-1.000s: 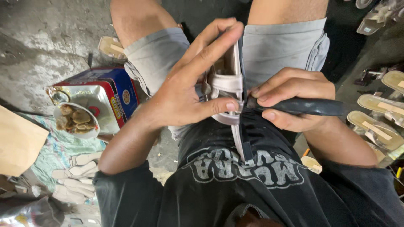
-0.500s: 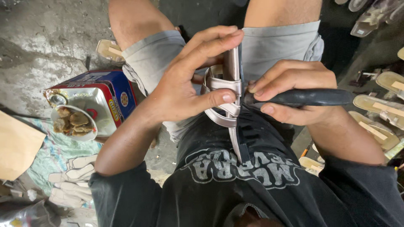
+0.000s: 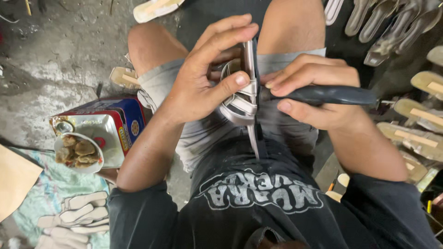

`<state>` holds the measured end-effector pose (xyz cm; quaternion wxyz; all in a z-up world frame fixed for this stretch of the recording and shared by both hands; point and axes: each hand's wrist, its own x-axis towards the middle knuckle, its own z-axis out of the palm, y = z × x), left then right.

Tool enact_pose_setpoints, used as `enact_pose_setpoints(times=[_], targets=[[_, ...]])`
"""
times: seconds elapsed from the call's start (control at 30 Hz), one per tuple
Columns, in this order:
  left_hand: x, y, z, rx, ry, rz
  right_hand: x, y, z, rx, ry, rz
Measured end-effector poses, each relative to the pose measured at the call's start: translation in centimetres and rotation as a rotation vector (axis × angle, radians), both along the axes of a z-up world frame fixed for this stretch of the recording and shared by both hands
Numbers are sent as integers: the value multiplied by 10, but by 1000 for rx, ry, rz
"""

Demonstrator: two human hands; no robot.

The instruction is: The person assembles sandals by attaching straps to wooden soles. They use a grinding machine to smooth the edges of the straps and a knife to trim excess material. The process is repeated for multiple sandals.

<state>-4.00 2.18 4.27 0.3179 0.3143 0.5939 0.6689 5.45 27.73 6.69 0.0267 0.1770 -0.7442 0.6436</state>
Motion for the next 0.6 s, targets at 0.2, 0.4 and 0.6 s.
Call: enact_pose_setpoints(times=[0.2,0.4,0.6], targets=[[8,6,-8,-64,49,35,28,-1,-34,-153,-185,-73],[19,12,-19,-57,213,46,25,8,-33,-24,-90,69],[22,14,-10,-71,-8,25,26,-1,-23,-56,-20,-80]])
